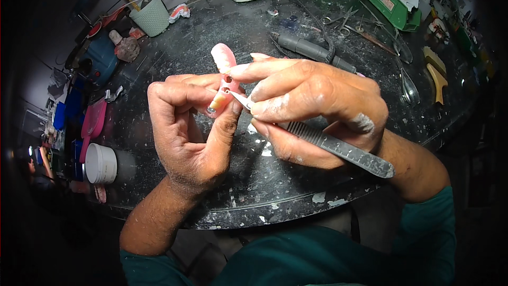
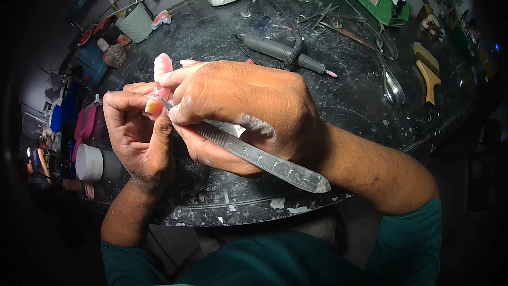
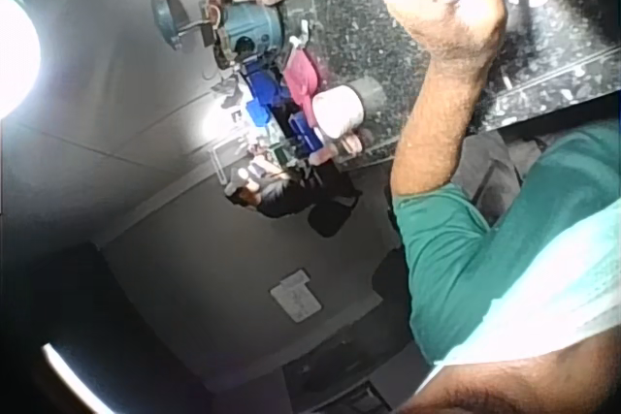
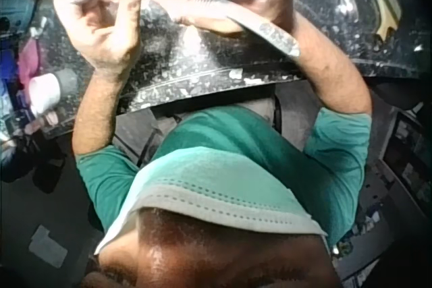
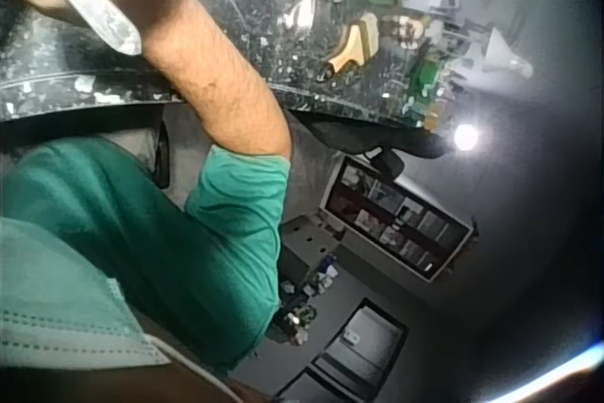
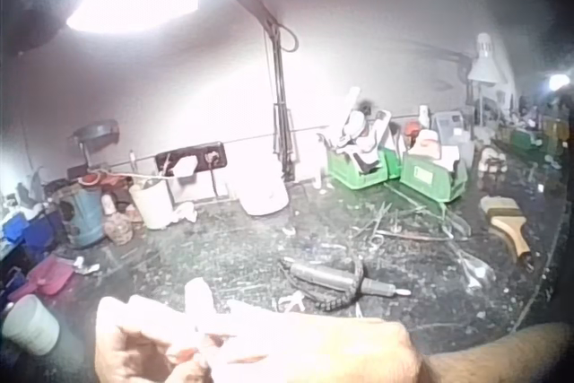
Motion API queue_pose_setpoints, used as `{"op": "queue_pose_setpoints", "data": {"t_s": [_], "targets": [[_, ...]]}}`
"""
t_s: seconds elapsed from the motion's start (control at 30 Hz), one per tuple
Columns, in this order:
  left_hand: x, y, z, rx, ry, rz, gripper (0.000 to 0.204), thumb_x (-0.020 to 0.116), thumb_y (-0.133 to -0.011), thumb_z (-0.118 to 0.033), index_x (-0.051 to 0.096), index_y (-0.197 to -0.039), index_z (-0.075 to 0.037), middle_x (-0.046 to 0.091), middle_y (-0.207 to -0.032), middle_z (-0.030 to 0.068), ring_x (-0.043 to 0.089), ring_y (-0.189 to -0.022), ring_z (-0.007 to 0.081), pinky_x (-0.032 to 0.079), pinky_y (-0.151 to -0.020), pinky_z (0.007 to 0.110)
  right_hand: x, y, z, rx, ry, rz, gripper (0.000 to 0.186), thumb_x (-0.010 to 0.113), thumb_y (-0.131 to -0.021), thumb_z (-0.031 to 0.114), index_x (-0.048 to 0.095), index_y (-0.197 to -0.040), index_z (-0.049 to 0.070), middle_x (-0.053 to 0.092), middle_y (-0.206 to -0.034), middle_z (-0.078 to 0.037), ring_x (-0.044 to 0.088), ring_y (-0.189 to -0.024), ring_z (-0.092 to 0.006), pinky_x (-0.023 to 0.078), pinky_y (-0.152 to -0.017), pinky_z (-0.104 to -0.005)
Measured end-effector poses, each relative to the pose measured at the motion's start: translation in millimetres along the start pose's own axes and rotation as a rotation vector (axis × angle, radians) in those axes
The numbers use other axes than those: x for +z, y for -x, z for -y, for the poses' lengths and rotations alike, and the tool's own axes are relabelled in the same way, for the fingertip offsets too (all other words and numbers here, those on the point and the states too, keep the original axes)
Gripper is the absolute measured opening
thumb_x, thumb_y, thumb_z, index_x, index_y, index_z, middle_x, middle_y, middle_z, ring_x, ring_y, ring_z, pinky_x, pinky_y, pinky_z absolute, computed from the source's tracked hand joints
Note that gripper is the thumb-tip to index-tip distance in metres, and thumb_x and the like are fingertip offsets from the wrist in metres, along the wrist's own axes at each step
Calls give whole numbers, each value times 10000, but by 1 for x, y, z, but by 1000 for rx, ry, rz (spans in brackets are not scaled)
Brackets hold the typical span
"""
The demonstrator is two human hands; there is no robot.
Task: The person trims and scrapes a dental prosthesis using a metal hand tool while holding and turning it. Then, the person shapes the prosthesis using an electric handheld rotary tool.
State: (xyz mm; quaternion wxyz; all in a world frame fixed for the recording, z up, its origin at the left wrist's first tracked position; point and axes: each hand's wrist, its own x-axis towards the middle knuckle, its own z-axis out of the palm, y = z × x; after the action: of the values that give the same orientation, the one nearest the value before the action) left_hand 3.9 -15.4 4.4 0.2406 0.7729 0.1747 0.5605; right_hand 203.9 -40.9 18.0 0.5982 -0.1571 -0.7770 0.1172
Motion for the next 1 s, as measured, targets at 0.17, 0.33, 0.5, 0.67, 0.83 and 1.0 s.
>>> {"op": "queue_pose_setpoints", "data": {"t_s": [0.17, 0.33, 0.5, 0.67, 0.83, 1.0], "targets": [[3, 3, -3, -1, -31, -28, 297, 728, -854, 46, 504, -1041, -6, 681, -1069, 161, 592, -971, 166, 451, -917, 321, 6, 3, -2, 6, 6, -60, 199, 783, -743, -4, 687, -917, 9, 728, -969, -154, 710, -1050, -269, 576, -923, -377], [7, 7, -4, -68, -1, -87, 295, 758, -831, 43, 535, -1019, -2, 685, -1076, 162, 600, -1027, 182, 448, -933, 326, 12, 5, 0, 21, 14, -106, 161, 770, -761, -12, 678, -891, 12, 727, -967, -164, 709, -1053, -273, 575, -924, -373], [9, 7, -5, -25, -9, -90, 300, 754, -819, 67, 537, -1016, 5, 676, -1090, 157, 601, -1016, 186, 455, -939, 333, 14, 8, 4, 56, -18, -120, 153, 768, -764, -20, 674, -882, 9, 716, -951, -150, 711, -1042, -284, 580, -911, -371], [10, 7, -4, -27, 24, -123, 315, 755, -811, 81, 531, -1018, 2, 669, -1082, 159, 604, -1042, 190, 464, -940, 329, 19, 6, 6, -29, 12, -99, 172, 774, -775, -19, 646, -888, 2, 682, -899, -111, 709, -1027, -293, 576, -921, -376], [14, 1, -12, -22, -29, -110, 321, 748, -825, 83, 518, -1033, 0, 666, -1059, 152, 628, -1022, 176, 491, -916, 312, 5, 3, -2, -43, 0, -91, 283, 706, -851, -61, 568, -1091, 2, 685, -1021, -187, 690, -1057, -364, 516, -984, -510], [10, -2, -18, -277, 140, -117, 294, 735, -866, 46, 513, -1056, 13, 658, -1025, 90, 652, -926, 112, 504, -860, 248, 1, 1, -9, -62, 16, -83, 269, 701, -814, -100, 598, -1047, -16, 684, -1001, -183, 702, -1018, -330, 576, -907, -453]]}}
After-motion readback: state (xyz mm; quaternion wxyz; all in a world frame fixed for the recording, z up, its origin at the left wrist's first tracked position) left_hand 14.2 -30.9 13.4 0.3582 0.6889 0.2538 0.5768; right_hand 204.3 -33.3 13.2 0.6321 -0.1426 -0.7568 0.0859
